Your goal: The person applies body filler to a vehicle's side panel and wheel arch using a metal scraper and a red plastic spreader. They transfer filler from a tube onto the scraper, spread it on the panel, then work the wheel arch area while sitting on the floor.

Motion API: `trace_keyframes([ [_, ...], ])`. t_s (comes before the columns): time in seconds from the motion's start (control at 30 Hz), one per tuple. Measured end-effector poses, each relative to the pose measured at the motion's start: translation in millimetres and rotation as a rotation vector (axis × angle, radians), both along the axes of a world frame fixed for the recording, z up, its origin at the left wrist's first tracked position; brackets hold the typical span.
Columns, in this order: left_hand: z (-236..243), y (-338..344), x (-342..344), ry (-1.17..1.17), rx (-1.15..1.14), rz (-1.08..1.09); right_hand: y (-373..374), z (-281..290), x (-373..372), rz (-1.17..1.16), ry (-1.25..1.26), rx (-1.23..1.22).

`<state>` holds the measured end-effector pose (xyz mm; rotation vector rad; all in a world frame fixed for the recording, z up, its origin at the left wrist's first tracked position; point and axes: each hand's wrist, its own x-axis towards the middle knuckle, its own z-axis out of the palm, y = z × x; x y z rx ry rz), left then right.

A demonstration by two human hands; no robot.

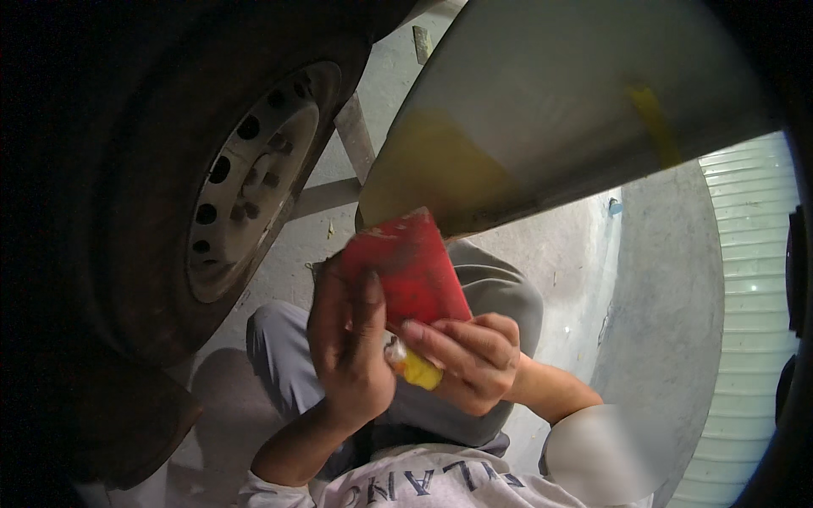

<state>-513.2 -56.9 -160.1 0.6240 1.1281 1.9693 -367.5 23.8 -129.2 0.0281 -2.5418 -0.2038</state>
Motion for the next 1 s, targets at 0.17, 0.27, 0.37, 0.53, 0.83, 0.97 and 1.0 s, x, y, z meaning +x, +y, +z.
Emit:
trace_keyframes([
  [0.17,-4,16,-3,-0.065,0.079,0.075,5,-1,28,0.015,-0.012,-0.036],
  [0.27,-5,27,-1,-0.117,0.029,-0.004,10,-3,55,-0.061,-0.072,-0.067],
  [0.37,-3,33,-3,-0.221,0.065,-0.056,14,-8,77,-0.13,-0.071,-0.077],
  [0.53,2,42,2,-0.112,0.041,-0.012,15,-15,91,-0.236,-0.119,-0.13],
  [0.83,-2,34,-23,-0.153,-0.059,-0.148,18,-17,93,-0.296,-0.12,-0.216],
  [0.97,10,33,-36,-0.066,0.005,-0.119,20,-17,95,-0.3,-0.121,-0.221],
  [1.0,12,37,-38,-0.067,0.018,-0.166,20,-17,95,-0.307,-0.122,-0.224],
])
